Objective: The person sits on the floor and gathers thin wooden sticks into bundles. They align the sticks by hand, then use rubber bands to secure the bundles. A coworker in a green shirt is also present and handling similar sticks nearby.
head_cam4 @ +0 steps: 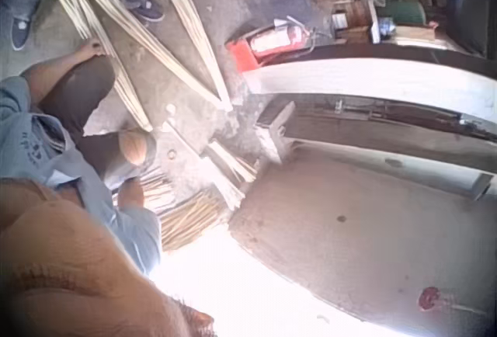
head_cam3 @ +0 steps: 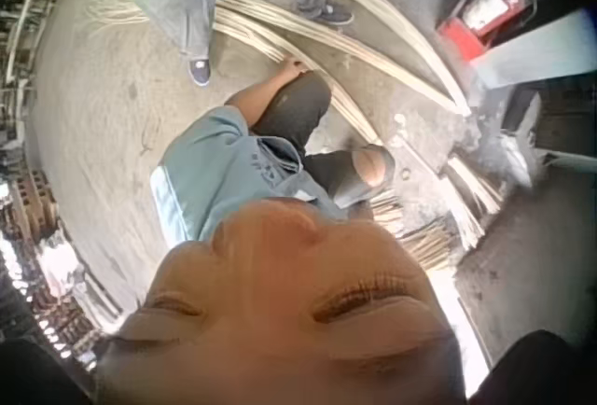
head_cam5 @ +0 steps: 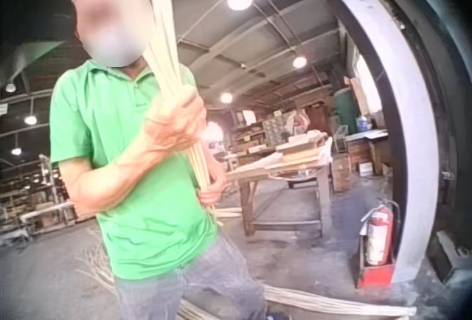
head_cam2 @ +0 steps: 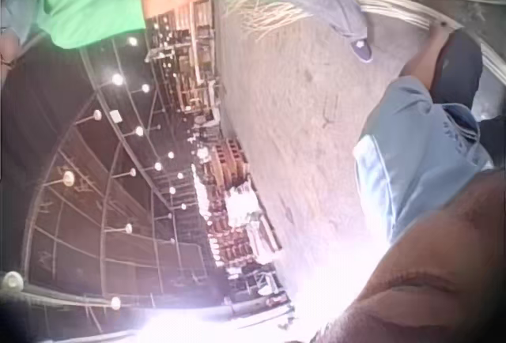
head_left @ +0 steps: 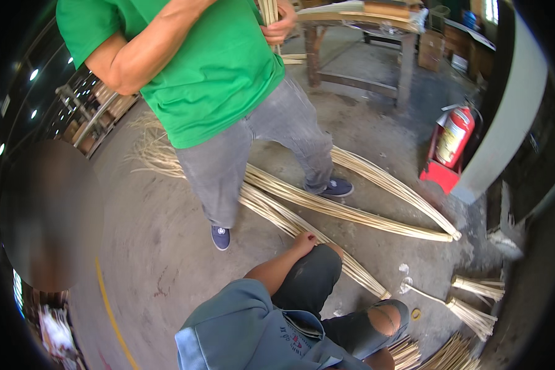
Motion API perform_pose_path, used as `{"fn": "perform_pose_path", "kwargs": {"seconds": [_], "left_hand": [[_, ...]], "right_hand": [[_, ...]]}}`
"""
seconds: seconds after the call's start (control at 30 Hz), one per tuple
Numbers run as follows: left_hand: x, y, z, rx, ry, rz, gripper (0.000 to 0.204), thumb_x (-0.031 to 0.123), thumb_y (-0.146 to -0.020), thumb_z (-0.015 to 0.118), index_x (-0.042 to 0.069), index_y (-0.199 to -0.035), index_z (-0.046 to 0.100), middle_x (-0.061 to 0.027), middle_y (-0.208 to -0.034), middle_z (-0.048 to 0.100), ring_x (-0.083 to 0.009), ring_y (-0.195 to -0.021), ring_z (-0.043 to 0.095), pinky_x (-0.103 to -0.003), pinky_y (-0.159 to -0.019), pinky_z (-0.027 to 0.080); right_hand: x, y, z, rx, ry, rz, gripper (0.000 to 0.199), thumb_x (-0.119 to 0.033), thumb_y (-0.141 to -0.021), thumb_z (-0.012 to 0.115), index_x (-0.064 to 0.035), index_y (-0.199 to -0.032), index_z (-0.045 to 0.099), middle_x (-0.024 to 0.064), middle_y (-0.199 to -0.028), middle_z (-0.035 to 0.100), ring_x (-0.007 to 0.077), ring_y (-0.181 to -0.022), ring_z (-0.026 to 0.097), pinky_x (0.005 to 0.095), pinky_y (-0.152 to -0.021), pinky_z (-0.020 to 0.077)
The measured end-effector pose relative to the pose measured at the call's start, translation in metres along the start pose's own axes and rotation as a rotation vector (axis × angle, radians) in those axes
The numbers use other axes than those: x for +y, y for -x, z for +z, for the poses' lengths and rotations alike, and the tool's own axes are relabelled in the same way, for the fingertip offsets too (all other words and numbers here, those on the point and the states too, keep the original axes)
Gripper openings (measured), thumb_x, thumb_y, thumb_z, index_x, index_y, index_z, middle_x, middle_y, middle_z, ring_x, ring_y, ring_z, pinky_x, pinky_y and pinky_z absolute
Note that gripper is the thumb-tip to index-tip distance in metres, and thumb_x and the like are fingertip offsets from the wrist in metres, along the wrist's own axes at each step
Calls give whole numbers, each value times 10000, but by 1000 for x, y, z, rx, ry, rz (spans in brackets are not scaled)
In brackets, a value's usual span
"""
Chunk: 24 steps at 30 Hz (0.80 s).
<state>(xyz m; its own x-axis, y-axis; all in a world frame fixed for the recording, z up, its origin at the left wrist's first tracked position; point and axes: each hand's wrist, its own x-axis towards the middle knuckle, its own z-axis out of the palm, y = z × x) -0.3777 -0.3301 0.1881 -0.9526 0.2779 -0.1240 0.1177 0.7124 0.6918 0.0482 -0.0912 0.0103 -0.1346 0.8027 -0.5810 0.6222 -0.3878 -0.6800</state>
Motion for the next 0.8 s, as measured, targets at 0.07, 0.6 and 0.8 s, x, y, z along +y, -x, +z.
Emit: {"fn": "perform_pose_path", "kwargs": {"seconds": [0.07,0.6,0.8], "left_hand": [[-4,7,-21,-3,123,-169,251,299,-861,689,75,-923,782,-160,-890,752,-333,-849,726,-430,-781,559],[-109,65,-80,-529,-507,-442,602,581,-917,525,94,-1203,733,-168,-1289,687,-323,-1213,648,-382,-1004,493],[-108,59,-73,-579,-560,-426,597,581,-920,516,104,-1209,731,-163,-1295,684,-327,-1222,641,-386,-1006,491]], "right_hand": [[-16,-7,-6,8,115,-84,413,-410,-869,752,-32,-1016,673,118,-860,693,268,-809,687,439,-668,549],[-122,-50,84,-240,1001,-1153,456,-410,-821,792,-66,-1087,654,110,-1022,693,283,-1006,674,464,-783,551],[-135,-76,122,-365,1261,-933,552,-407,-761,830,-114,-1170,605,93,-1202,623,292,-1187,588,474,-888,525]]}}
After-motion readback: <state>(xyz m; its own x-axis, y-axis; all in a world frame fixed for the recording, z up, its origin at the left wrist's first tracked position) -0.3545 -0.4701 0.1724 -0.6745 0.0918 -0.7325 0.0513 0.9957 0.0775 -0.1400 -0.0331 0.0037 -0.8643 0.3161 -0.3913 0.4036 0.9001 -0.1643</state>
